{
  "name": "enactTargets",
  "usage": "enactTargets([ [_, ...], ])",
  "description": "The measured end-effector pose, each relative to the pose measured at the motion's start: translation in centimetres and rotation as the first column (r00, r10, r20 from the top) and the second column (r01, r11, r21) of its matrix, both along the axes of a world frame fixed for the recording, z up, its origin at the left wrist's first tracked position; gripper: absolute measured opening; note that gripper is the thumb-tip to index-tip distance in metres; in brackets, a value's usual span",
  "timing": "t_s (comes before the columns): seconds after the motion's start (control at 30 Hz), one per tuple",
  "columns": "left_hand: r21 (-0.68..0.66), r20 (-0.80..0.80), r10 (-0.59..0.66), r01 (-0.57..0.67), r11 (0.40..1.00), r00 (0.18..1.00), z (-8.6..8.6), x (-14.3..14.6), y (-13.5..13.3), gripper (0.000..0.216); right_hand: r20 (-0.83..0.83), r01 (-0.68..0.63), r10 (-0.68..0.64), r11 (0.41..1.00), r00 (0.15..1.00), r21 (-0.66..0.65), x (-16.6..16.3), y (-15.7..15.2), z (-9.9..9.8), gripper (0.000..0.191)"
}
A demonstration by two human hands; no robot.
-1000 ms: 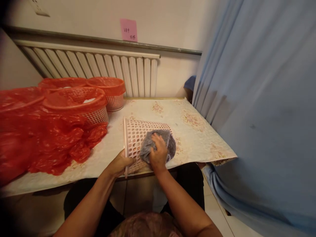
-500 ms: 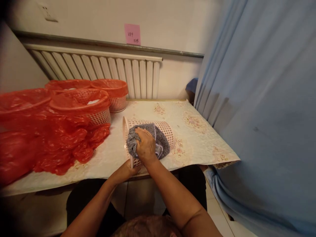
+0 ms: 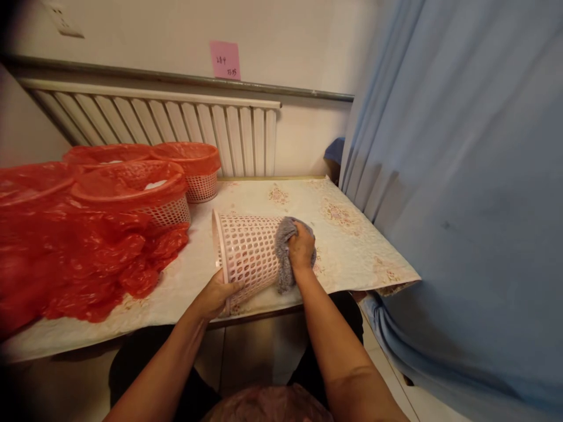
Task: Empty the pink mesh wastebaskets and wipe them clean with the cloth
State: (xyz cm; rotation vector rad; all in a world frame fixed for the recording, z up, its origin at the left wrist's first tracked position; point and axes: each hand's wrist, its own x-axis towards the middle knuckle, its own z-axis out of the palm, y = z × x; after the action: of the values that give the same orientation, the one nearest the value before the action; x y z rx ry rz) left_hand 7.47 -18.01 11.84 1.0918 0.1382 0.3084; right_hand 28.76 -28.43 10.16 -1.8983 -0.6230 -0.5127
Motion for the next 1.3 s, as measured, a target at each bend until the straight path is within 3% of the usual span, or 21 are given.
enactTargets([
  [0.13,0.025,-0.004,0.02,-0.02,0.999,1.0,-0.1,0.1,0.5,0.067,-0.105,0.167,-0.158,0.983,0.982,0.074,-0.1,-1.9,-2.9,0.045],
  [0.27,0.104,-0.034,0.024,-0.02,0.994,0.999,-0.4,0.3,0.7,0.063,0.008,0.041,-0.043,0.983,0.999,0.177,-4.7,-0.9,-4.1,0.049],
  [0.37,0.262,-0.06,0.016,0.0,0.965,0.998,-0.7,0.3,0.8,0.054,0.118,-0.153,0.133,0.971,0.984,0.182,-8.7,0.5,-2.6,0.047],
  [0.5,0.5,-0.068,0.029,0.009,0.866,0.997,-1.3,-0.4,0.8,0.043,0.269,-0.425,0.395,0.903,0.879,0.062,-12.0,2.2,0.8,0.045],
  [0.63,0.609,-0.136,0.012,0.074,0.789,0.991,-2.6,-1.6,0.8,0.042,0.282,-0.465,0.446,0.885,0.85,0.002,-12.1,3.9,3.7,0.043],
  [0.8,0.601,-0.162,-0.111,0.187,0.777,0.981,-4.1,-2.4,1.0,0.039,0.207,-0.42,0.42,0.906,0.884,-0.046,-11.4,5.0,5.0,0.041],
  [1.07,0.367,-0.08,0.044,-0.012,0.93,0.996,-1.3,-1.2,0.0,0.063,0.299,-0.431,0.429,0.9,0.853,-0.061,-11.8,3.4,3.2,0.05],
  [1.2,0.214,-0.078,0.034,-0.017,0.977,0.996,-1.0,-1.0,-0.5,0.068,0.222,-0.397,0.404,0.915,0.888,-0.076,-8.6,2.5,2.9,0.054],
  [1.3,0.151,-0.074,-0.033,0.044,0.988,0.997,-0.9,-1.1,-0.6,0.07,0.077,-0.22,0.224,0.974,0.971,-0.062,-4.4,1.1,2.4,0.047],
])
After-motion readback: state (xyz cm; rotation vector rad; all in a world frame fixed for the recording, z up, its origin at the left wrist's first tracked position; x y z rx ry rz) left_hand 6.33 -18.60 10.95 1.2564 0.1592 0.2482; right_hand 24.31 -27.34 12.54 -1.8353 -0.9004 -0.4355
